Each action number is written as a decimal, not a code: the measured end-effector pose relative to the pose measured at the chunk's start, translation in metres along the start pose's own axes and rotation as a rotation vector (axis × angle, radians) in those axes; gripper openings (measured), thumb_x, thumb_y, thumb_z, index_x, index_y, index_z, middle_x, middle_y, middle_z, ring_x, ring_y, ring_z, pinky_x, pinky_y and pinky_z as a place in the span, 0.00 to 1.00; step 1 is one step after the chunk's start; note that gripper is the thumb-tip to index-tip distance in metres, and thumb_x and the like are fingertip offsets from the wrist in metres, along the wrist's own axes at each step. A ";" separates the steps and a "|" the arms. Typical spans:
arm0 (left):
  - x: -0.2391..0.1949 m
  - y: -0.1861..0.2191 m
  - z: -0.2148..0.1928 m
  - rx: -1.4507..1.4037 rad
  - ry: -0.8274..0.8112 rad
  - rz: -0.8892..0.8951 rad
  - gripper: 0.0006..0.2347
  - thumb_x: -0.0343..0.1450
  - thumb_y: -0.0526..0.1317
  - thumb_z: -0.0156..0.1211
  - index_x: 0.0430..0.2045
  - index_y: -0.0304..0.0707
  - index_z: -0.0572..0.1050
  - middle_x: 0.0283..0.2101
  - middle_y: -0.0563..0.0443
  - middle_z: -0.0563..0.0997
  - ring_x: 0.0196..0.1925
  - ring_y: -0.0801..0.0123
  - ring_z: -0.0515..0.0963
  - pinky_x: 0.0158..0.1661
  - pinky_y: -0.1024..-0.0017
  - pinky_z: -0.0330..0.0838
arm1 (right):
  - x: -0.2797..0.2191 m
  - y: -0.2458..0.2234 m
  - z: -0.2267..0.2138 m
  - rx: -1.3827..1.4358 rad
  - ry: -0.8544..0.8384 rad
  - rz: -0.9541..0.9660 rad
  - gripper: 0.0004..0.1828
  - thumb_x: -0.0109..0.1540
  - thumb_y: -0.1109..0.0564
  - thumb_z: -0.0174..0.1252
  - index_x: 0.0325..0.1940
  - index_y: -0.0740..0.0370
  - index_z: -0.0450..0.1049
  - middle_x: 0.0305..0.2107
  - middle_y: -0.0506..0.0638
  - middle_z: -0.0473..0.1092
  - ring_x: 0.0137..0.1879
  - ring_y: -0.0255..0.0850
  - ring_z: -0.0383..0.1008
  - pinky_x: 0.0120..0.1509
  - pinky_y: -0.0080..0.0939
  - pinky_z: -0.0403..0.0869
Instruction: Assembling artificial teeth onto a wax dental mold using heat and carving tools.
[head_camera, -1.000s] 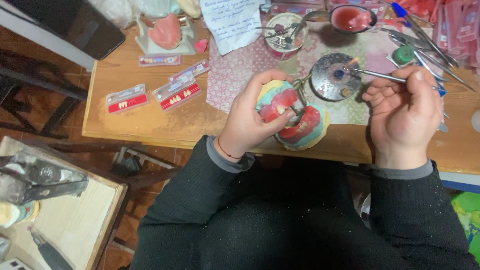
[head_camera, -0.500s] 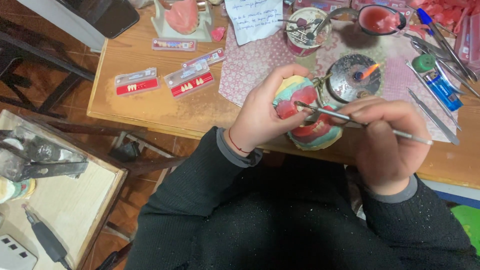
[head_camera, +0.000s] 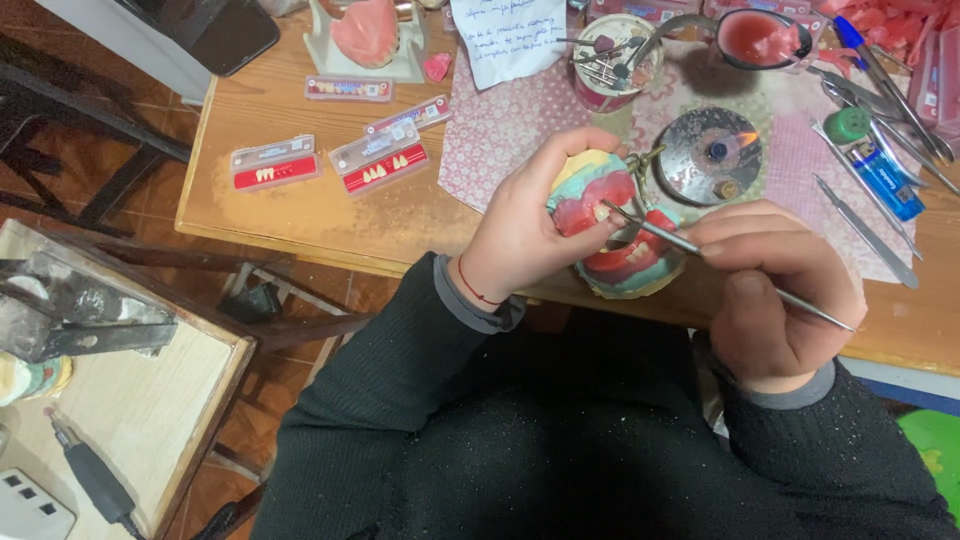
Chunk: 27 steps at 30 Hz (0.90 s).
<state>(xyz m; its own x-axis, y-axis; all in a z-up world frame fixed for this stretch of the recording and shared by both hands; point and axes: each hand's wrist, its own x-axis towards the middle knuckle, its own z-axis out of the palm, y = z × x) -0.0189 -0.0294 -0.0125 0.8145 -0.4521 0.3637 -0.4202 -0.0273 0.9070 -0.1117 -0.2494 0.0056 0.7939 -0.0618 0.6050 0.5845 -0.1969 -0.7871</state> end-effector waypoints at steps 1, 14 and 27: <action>0.000 0.000 0.000 -0.030 -0.010 -0.028 0.25 0.69 0.35 0.72 0.61 0.38 0.67 0.58 0.47 0.79 0.61 0.65 0.81 0.62 0.69 0.76 | 0.000 0.001 -0.002 -0.031 -0.020 -0.004 0.09 0.75 0.59 0.52 0.47 0.70 0.70 0.42 0.62 0.74 0.48 0.49 0.76 0.57 0.42 0.73; 0.012 0.006 0.000 -0.076 -0.047 -0.069 0.23 0.68 0.29 0.61 0.60 0.35 0.67 0.55 0.45 0.79 0.58 0.65 0.81 0.60 0.70 0.74 | -0.008 0.080 -0.054 0.492 0.406 0.407 0.04 0.78 0.64 0.51 0.49 0.68 0.67 0.38 0.60 0.73 0.40 0.45 0.76 0.50 0.43 0.78; 0.034 0.019 -0.013 0.105 -0.254 -0.074 0.22 0.68 0.34 0.66 0.57 0.40 0.69 0.52 0.48 0.81 0.54 0.63 0.84 0.54 0.69 0.77 | 0.005 0.053 -0.035 0.393 0.368 0.416 0.14 0.77 0.62 0.49 0.60 0.76 0.72 0.44 0.66 0.76 0.44 0.46 0.79 0.51 0.40 0.80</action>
<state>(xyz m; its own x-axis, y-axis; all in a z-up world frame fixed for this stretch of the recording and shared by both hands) 0.0060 -0.0343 0.0203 0.7235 -0.6543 0.2200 -0.4130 -0.1549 0.8975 -0.0832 -0.2942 -0.0288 0.8976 -0.3984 0.1885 0.3154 0.2817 -0.9062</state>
